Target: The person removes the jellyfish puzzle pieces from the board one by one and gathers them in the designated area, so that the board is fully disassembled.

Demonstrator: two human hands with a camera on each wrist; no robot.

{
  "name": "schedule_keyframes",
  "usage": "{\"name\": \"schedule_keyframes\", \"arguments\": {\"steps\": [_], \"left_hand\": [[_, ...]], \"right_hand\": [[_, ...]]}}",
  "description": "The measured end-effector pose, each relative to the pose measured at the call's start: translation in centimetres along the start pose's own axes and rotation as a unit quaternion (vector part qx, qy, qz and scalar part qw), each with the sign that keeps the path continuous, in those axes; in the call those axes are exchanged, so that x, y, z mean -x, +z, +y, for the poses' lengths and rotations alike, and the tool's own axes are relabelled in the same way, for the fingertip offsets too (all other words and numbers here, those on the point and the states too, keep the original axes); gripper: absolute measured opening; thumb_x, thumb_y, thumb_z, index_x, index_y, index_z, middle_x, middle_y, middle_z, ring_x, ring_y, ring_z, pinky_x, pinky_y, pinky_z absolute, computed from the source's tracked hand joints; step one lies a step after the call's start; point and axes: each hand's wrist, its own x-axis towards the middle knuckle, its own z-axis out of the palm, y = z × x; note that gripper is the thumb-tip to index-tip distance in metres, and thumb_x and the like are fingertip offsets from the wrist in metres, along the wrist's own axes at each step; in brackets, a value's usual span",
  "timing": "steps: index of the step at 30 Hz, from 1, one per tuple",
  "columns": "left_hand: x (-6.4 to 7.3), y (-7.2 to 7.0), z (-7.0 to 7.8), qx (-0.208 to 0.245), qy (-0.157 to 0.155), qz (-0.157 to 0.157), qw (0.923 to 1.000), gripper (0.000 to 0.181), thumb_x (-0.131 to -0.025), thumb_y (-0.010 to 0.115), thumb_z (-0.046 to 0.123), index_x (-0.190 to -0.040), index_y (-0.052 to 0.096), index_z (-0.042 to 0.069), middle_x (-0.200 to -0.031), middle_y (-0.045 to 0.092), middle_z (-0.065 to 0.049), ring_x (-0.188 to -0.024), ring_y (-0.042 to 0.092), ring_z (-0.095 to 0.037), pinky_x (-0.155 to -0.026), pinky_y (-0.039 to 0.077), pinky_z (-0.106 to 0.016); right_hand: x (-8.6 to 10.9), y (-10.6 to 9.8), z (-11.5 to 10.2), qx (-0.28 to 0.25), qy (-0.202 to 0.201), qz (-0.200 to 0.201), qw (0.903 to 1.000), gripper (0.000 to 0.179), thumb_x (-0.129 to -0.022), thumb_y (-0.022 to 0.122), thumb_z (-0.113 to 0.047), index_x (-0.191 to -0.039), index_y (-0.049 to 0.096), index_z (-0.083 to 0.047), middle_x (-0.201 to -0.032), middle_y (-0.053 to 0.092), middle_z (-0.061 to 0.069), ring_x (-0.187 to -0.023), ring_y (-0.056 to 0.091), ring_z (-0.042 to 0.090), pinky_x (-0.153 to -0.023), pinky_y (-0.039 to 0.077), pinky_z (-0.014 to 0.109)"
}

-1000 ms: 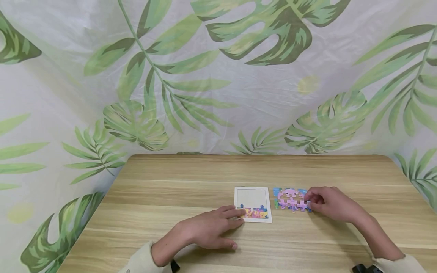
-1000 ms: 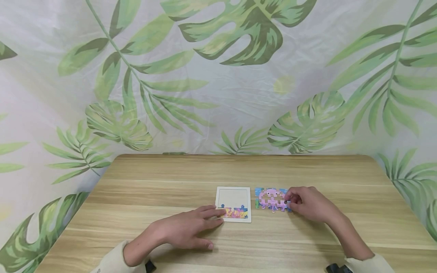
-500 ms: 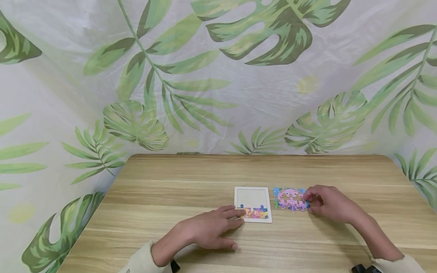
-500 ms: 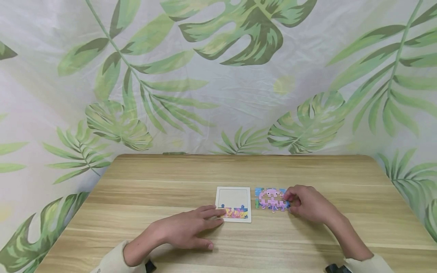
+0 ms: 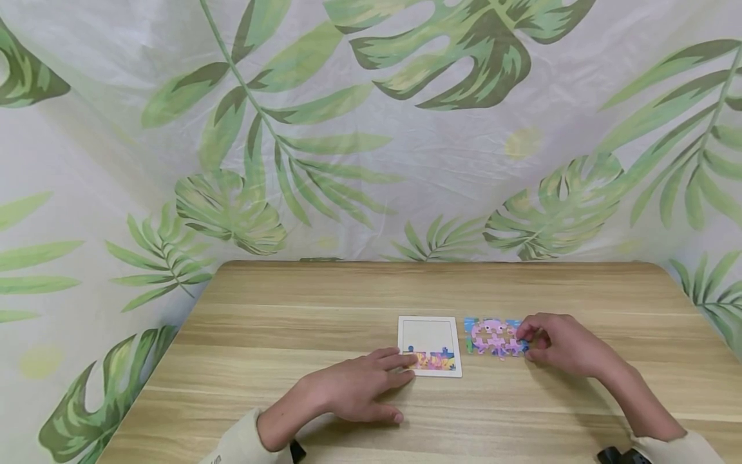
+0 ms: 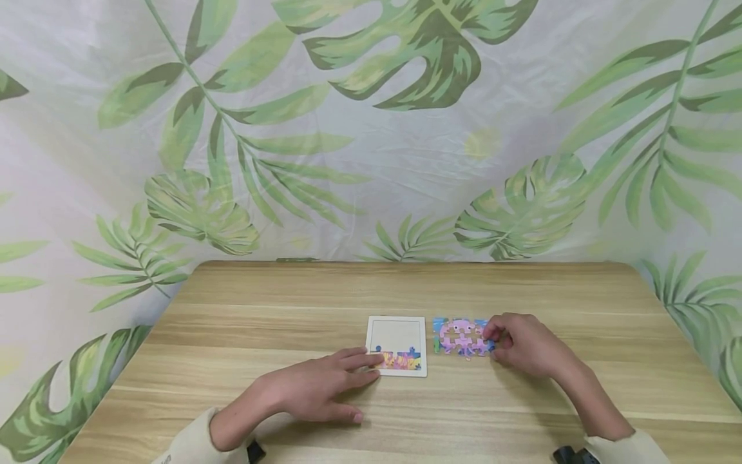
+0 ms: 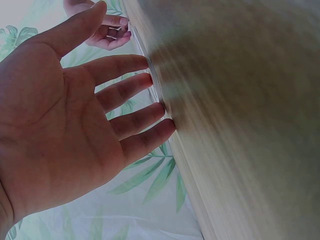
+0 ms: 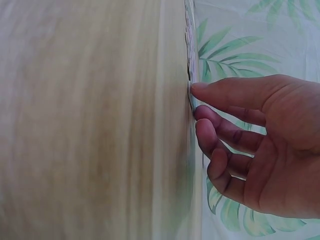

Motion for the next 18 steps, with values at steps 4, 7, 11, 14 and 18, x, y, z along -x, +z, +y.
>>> {"name": "schedule_keyframes", "arguments": {"steps": [4, 7, 11, 14, 18], "left_hand": [[-0.01, -0.02, 0.0, -0.002, 0.0, 0.001, 1.0, 0.067, -0.106, 0.062, 0.053, -0.162, 0.05, 0.018, -0.178, 0.03, 0.007, -0.165, 0.028, -0.029, -0.13, 0.037, -0.044], [-0.01, -0.05, 0.01, -0.002, 0.0, 0.001, 1.0, 0.067, -0.106, 0.063, 0.053, -0.162, 0.05, 0.018, -0.177, 0.031, 0.007, -0.165, 0.028, -0.029, -0.13, 0.037, -0.044], [0.0, -0.08, 0.03, -0.001, 0.0, 0.001, 1.0, 0.067, -0.106, 0.062, 0.053, -0.162, 0.05, 0.018, -0.178, 0.031, 0.007, -0.165, 0.028, -0.029, -0.131, 0.036, -0.044], [0.01, -0.1, 0.05, 0.001, -0.001, 0.001, 1.0, 0.067, -0.106, 0.062, 0.053, -0.162, 0.05, 0.018, -0.178, 0.031, 0.007, -0.165, 0.028, -0.029, -0.131, 0.036, -0.045], [0.02, -0.09, 0.08, 0.004, -0.004, 0.0, 1.0, 0.067, -0.106, 0.063, 0.053, -0.162, 0.05, 0.019, -0.178, 0.03, 0.008, -0.165, 0.028, -0.029, -0.13, 0.037, -0.045]], "right_hand": [[-0.05, 0.03, -0.09, -0.003, 0.001, 0.0, 1.0, 0.022, -0.088, 0.084, -0.005, -0.106, 0.073, -0.012, -0.098, 0.072, -0.004, -0.084, 0.061, 0.003, -0.071, 0.055, 0.023], [-0.1, 0.04, -0.12, -0.001, 0.003, 0.0, 1.0, 0.023, -0.088, 0.085, -0.005, -0.106, 0.073, -0.012, -0.099, 0.072, -0.004, -0.083, 0.061, 0.003, -0.071, 0.055, 0.023], [-0.13, 0.02, -0.1, 0.001, 0.0, 0.005, 1.0, 0.023, -0.088, 0.084, -0.004, -0.106, 0.073, -0.011, -0.099, 0.072, -0.003, -0.083, 0.061, 0.003, -0.071, 0.055, 0.023], [-0.12, 0.01, -0.11, 0.002, -0.008, 0.008, 0.9999, 0.022, -0.088, 0.085, -0.003, -0.106, 0.073, -0.01, -0.098, 0.072, -0.002, -0.081, 0.06, 0.003, -0.07, 0.055, 0.022], [-0.14, 0.09, -0.21, 0.0, -0.007, 0.007, 0.9999, 0.023, -0.087, 0.087, -0.007, -0.106, 0.073, -0.01, -0.094, 0.07, -0.003, -0.078, 0.057, 0.004, -0.068, 0.052, 0.023]]}}
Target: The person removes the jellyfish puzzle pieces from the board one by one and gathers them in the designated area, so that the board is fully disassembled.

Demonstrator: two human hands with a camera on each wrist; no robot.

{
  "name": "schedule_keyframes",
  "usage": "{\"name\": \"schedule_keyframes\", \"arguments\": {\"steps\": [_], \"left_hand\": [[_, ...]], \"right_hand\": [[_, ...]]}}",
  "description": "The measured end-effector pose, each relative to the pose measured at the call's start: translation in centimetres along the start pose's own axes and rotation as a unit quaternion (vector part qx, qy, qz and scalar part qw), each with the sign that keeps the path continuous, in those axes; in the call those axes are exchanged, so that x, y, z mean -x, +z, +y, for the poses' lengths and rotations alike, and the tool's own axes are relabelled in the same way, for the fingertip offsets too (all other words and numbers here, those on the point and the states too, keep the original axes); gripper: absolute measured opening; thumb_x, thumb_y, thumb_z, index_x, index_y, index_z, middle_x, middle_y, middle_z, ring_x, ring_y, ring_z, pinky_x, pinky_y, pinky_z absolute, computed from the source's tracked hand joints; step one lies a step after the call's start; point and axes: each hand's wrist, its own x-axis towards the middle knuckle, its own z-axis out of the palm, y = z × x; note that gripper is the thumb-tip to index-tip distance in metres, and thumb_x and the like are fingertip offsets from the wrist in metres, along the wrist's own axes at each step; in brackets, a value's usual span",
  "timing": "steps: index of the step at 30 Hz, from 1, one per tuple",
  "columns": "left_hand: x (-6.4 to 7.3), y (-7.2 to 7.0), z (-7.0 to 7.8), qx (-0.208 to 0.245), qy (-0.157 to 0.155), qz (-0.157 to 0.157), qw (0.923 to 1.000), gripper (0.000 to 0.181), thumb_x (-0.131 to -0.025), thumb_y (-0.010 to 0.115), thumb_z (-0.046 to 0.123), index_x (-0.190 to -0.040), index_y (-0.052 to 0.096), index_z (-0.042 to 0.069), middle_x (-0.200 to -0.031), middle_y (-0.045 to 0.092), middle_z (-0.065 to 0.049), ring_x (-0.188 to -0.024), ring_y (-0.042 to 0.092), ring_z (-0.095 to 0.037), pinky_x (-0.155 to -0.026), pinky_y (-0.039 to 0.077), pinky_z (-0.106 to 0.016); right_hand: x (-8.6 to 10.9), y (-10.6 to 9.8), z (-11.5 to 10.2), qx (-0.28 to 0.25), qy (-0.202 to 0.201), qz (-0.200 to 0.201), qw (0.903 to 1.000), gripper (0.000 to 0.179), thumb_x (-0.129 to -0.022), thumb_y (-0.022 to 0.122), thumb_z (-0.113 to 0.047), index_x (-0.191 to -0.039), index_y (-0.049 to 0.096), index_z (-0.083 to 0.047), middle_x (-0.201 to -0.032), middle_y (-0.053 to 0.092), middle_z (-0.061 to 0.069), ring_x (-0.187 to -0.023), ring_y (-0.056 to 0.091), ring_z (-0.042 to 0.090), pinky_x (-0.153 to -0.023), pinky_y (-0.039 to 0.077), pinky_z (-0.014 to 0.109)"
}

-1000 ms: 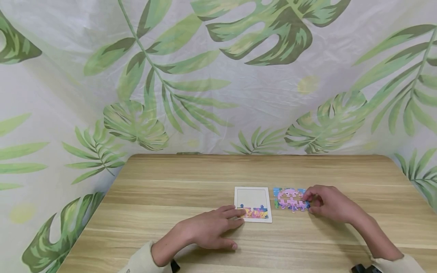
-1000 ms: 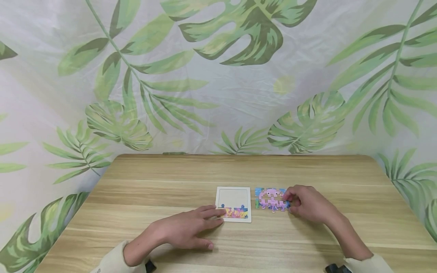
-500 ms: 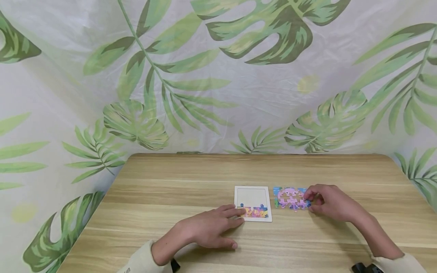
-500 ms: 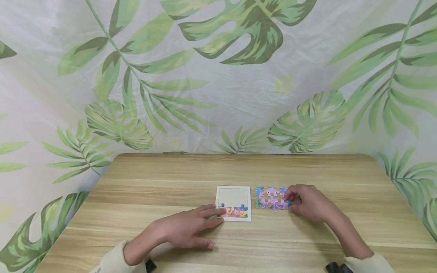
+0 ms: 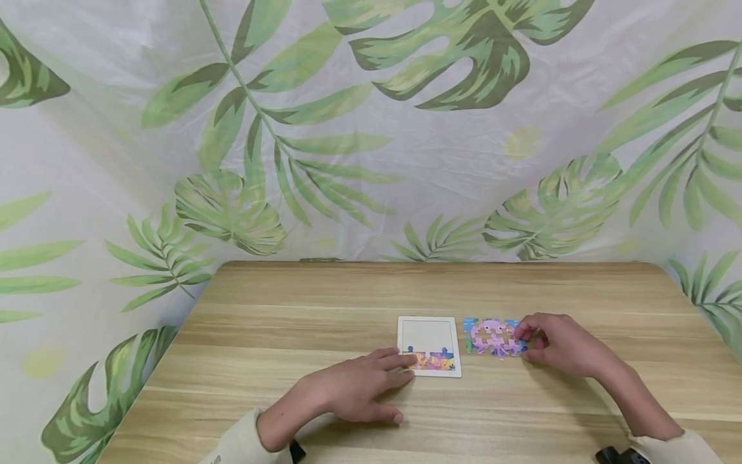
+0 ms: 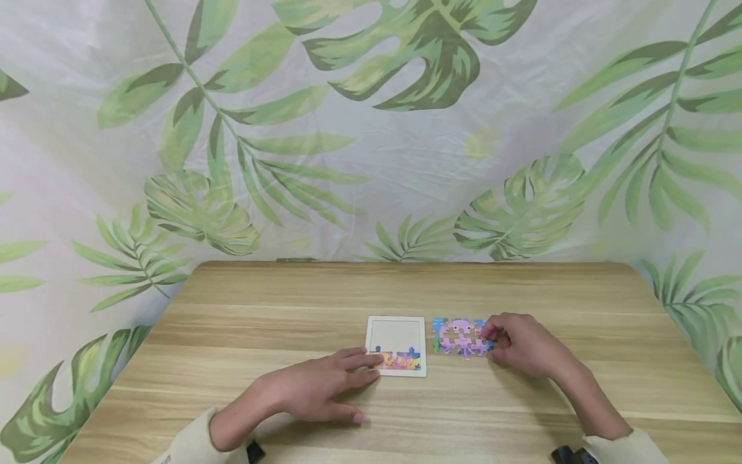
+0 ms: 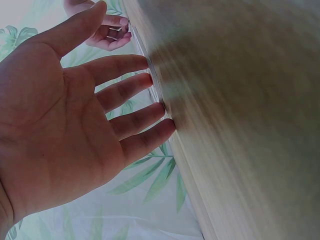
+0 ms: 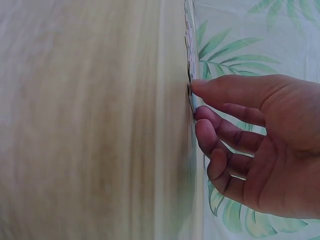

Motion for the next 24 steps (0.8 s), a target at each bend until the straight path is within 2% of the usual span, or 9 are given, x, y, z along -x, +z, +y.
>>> {"name": "schedule_keyframes", "arguments": {"steps": [10, 24], "left_hand": [[-0.03, 0.0, 0.01, 0.004, -0.005, -0.003, 1.0, 0.067, -0.106, 0.063, 0.054, -0.162, 0.05, 0.02, -0.178, 0.029, 0.009, -0.166, 0.027, -0.028, -0.13, 0.038, -0.045], [0.05, -0.12, 0.08, 0.003, -0.002, 0.0, 1.0, 0.066, -0.106, 0.064, 0.052, -0.162, 0.051, 0.019, -0.178, 0.03, 0.008, -0.165, 0.029, -0.028, -0.129, 0.038, -0.044]], "right_hand": [[0.08, 0.03, -0.11, -0.005, -0.008, -0.012, 0.9999, 0.026, -0.086, 0.089, -0.012, -0.107, 0.074, -0.013, -0.098, 0.072, -0.004, -0.08, 0.058, 0.002, -0.07, 0.054, 0.022], [0.04, 0.04, 0.16, -0.009, -0.02, -0.019, 0.9996, 0.029, -0.082, 0.088, -0.009, -0.108, 0.073, -0.012, -0.098, 0.071, -0.004, -0.083, 0.059, 0.003, -0.072, 0.055, 0.022]]}}
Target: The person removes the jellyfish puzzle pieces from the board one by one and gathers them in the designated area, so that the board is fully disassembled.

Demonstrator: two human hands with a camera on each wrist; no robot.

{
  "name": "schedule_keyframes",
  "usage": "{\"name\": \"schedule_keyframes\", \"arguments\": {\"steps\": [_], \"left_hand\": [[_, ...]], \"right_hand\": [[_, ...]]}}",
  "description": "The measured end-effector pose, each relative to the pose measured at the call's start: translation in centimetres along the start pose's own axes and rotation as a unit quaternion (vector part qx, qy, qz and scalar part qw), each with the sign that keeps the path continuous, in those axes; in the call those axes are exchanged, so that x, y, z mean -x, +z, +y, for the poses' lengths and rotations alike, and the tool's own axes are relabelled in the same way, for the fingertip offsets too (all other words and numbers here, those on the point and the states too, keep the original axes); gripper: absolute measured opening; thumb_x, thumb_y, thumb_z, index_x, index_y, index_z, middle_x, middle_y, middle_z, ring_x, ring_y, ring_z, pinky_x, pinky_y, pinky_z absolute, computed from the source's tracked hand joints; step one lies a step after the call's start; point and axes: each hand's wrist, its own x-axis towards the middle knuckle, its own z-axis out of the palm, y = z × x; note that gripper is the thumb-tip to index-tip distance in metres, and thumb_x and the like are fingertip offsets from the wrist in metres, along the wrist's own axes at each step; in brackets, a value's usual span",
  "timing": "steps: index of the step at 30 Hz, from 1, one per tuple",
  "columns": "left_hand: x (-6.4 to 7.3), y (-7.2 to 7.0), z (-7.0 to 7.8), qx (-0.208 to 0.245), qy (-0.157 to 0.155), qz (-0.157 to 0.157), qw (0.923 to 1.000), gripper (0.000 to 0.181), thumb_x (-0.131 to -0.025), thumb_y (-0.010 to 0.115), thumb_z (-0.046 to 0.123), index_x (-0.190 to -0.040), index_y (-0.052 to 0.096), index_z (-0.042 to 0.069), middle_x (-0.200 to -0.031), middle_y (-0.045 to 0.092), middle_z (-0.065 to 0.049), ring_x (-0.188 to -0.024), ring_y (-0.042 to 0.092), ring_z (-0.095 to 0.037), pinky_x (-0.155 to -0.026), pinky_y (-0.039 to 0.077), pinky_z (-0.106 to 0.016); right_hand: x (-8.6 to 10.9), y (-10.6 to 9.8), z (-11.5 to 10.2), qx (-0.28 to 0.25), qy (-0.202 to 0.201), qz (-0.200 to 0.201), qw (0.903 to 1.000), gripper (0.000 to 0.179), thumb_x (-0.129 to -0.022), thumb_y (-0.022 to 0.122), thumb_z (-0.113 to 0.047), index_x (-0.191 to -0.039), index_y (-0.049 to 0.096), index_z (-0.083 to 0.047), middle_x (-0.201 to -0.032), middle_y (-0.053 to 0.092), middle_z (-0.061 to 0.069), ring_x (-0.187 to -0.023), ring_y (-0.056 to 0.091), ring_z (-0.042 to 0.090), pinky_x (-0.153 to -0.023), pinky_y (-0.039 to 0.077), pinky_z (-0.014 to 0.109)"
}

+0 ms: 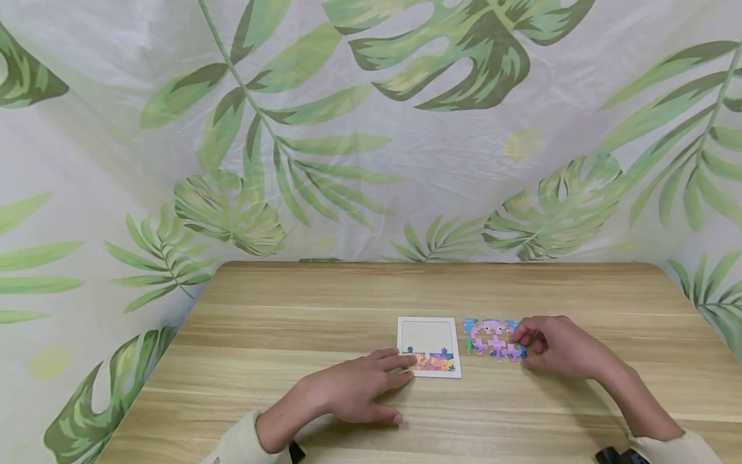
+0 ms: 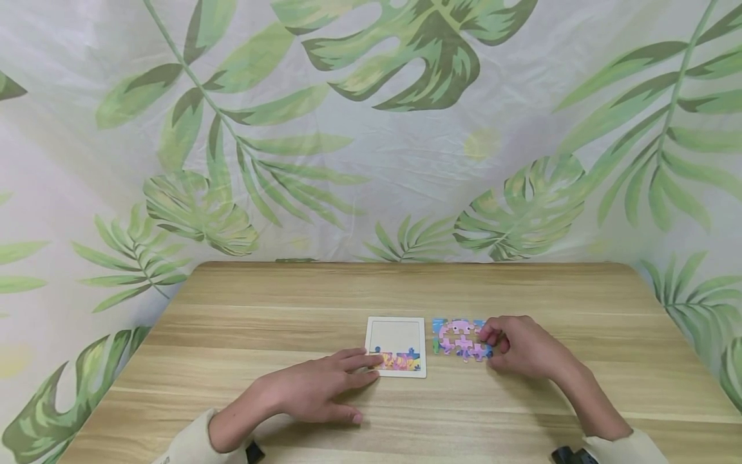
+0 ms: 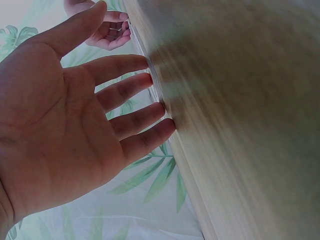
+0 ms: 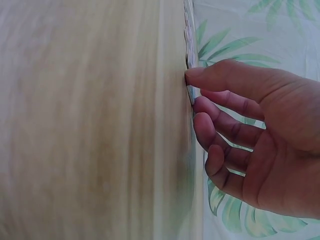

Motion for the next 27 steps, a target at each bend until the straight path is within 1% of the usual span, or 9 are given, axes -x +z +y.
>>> {"name": "schedule_keyframes", "arguments": {"steps": [5, 12, 20, 27], "left_hand": [[0.04, -0.01, -0.05, 0.0, 0.005, 0.001, 1.0, 0.066, -0.106, 0.064, 0.052, -0.162, 0.051, 0.018, -0.178, 0.031, 0.007, -0.165, 0.029, -0.029, -0.13, 0.037, -0.045], [0.0, -0.03, -0.07, 0.002, 0.003, -0.002, 1.0, 0.066, -0.106, 0.063, 0.052, -0.162, 0.05, 0.019, -0.178, 0.03, 0.008, -0.165, 0.028, -0.029, -0.13, 0.037, -0.045], [-0.04, 0.03, -0.06, 0.002, 0.0, -0.003, 1.0, 0.066, -0.106, 0.063, 0.052, -0.162, 0.05, 0.019, -0.178, 0.029, 0.009, -0.165, 0.028, -0.028, -0.13, 0.037, -0.044], [-0.02, 0.04, -0.09, 0.0, 0.002, -0.001, 1.0, 0.067, -0.106, 0.064, 0.052, -0.162, 0.05, 0.019, -0.178, 0.03, 0.008, -0.165, 0.028, -0.028, -0.129, 0.038, -0.044]], "right_hand": [[-0.09, -0.02, -0.05, 0.01, -0.003, 0.003, 0.9999, 0.029, -0.082, 0.087, -0.007, -0.106, 0.073, -0.012, -0.095, 0.069, -0.005, -0.081, 0.058, 0.003, -0.069, 0.053, 0.021], [-0.11, -0.17, -0.19, 0.02, 0.014, 0.02, 0.9995, 0.027, -0.082, 0.09, -0.011, -0.102, 0.073, -0.014, -0.088, 0.068, -0.006, -0.077, 0.057, 0.003, -0.067, 0.052, 0.021], [-0.23, -0.14, 0.13, 0.019, 0.012, 0.014, 0.9997, 0.025, -0.084, 0.088, -0.008, -0.104, 0.073, -0.012, -0.091, 0.07, -0.006, -0.079, 0.058, 0.001, -0.069, 0.054, 0.022], [-0.21, -0.11, 0.13, 0.018, 0.013, 0.014, 0.9997, 0.024, -0.085, 0.087, -0.008, -0.104, 0.073, -0.012, -0.087, 0.065, -0.007, -0.077, 0.055, 0.003, -0.067, 0.051, 0.023]]}}
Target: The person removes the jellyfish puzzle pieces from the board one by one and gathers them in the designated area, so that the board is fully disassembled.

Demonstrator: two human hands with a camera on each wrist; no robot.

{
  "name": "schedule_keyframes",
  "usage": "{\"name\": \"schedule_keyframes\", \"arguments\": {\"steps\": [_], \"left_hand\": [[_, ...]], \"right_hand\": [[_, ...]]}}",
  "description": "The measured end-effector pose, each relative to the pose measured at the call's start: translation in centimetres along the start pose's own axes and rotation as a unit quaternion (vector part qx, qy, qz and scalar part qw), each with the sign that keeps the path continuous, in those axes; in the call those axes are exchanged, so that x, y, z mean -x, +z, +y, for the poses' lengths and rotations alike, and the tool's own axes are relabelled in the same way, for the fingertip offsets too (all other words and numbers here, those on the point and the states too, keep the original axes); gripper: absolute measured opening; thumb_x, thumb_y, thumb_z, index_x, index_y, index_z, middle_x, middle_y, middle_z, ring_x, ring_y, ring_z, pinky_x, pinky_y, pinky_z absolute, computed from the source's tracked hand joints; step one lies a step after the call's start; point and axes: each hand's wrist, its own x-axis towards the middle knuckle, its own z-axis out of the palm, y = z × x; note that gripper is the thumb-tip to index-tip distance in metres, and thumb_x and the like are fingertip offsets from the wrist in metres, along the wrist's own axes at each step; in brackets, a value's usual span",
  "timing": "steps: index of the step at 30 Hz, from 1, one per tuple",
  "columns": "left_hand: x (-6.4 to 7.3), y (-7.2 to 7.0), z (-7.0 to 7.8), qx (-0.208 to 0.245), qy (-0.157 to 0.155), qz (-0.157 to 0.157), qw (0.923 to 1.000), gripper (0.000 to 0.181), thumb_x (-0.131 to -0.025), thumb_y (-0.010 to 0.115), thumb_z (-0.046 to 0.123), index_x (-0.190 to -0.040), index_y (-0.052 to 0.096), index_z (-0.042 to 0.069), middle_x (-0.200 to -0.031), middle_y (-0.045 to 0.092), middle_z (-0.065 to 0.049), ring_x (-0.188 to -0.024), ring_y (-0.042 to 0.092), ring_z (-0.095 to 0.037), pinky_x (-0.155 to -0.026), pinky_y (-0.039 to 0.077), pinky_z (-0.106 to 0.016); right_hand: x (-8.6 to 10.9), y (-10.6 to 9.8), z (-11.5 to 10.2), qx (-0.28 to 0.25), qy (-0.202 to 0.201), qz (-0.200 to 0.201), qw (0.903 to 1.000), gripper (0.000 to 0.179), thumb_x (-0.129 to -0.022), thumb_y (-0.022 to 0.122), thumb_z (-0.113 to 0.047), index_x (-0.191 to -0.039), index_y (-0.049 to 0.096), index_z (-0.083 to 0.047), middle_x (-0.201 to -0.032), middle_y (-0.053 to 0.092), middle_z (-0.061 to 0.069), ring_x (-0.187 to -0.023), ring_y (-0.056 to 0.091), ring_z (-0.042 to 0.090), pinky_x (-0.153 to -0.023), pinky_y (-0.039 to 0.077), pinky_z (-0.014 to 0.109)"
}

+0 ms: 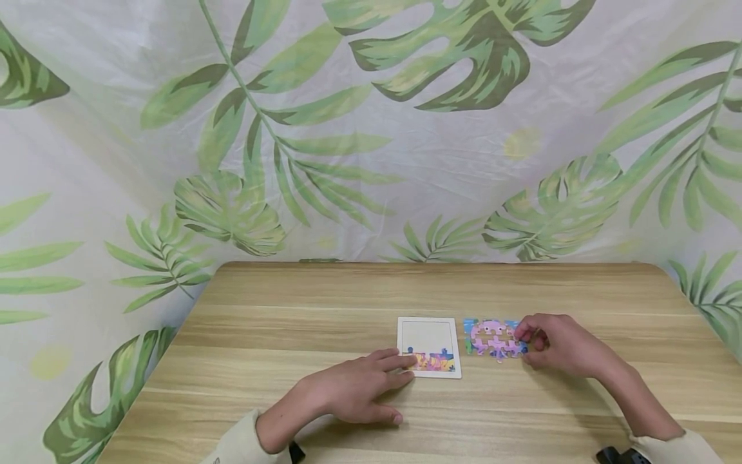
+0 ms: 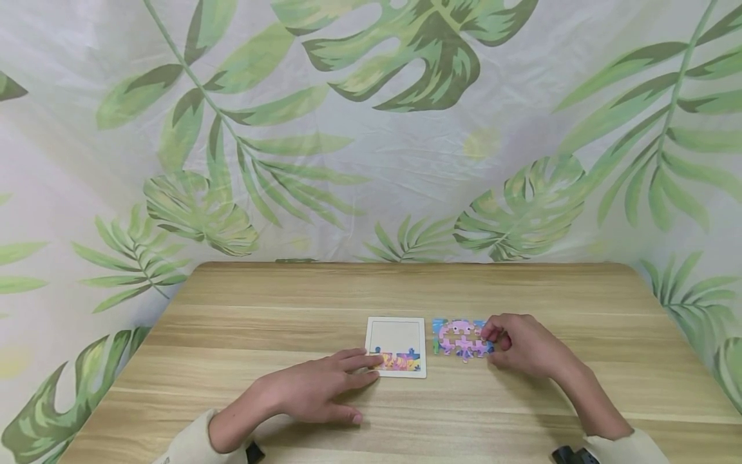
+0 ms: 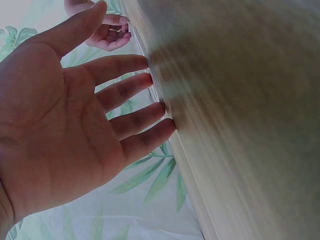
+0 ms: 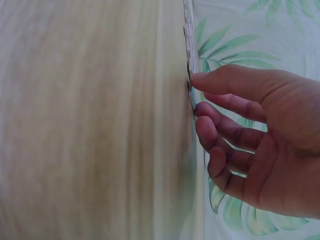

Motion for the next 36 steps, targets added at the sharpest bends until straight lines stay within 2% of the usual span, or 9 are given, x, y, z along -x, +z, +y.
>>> {"name": "schedule_keyframes", "arguments": {"steps": [5, 18, 36], "left_hand": [[0.03, 0.02, 0.02, -0.007, 0.004, 0.003, 1.0, 0.067, -0.106, 0.064, 0.052, -0.162, 0.051, 0.018, -0.177, 0.031, 0.007, -0.165, 0.029, -0.029, -0.129, 0.039, -0.045], [-0.02, -0.01, 0.07, -0.007, 0.003, 0.002, 1.0, 0.067, -0.106, 0.064, 0.052, -0.162, 0.05, 0.018, -0.178, 0.031, 0.007, -0.165, 0.028, -0.029, -0.13, 0.037, -0.045], [0.02, -0.04, 0.09, -0.004, 0.0, 0.0, 1.0, 0.067, -0.106, 0.064, 0.052, -0.162, 0.05, 0.018, -0.178, 0.03, 0.007, -0.165, 0.028, -0.029, -0.13, 0.037, -0.044]], "right_hand": [[-0.05, 0.12, 0.01, 0.002, 0.0, 0.003, 1.0, 0.025, -0.085, 0.088, -0.008, -0.104, 0.073, -0.012, -0.084, 0.063, -0.007, -0.076, 0.054, 0.003, -0.067, 0.051, 0.023], [0.08, -0.13, -0.15, 0.0, 0.008, -0.003, 1.0, 0.025, -0.085, 0.087, -0.006, -0.105, 0.073, -0.011, -0.093, 0.07, -0.005, -0.08, 0.057, 0.003, -0.069, 0.053, 0.023], [0.05, -0.02, -0.09, -0.003, 0.01, -0.009, 0.9999, 0.024, -0.086, 0.087, -0.006, -0.105, 0.073, -0.012, -0.094, 0.071, -0.005, -0.08, 0.057, 0.003, -0.069, 0.053, 0.023]]}}
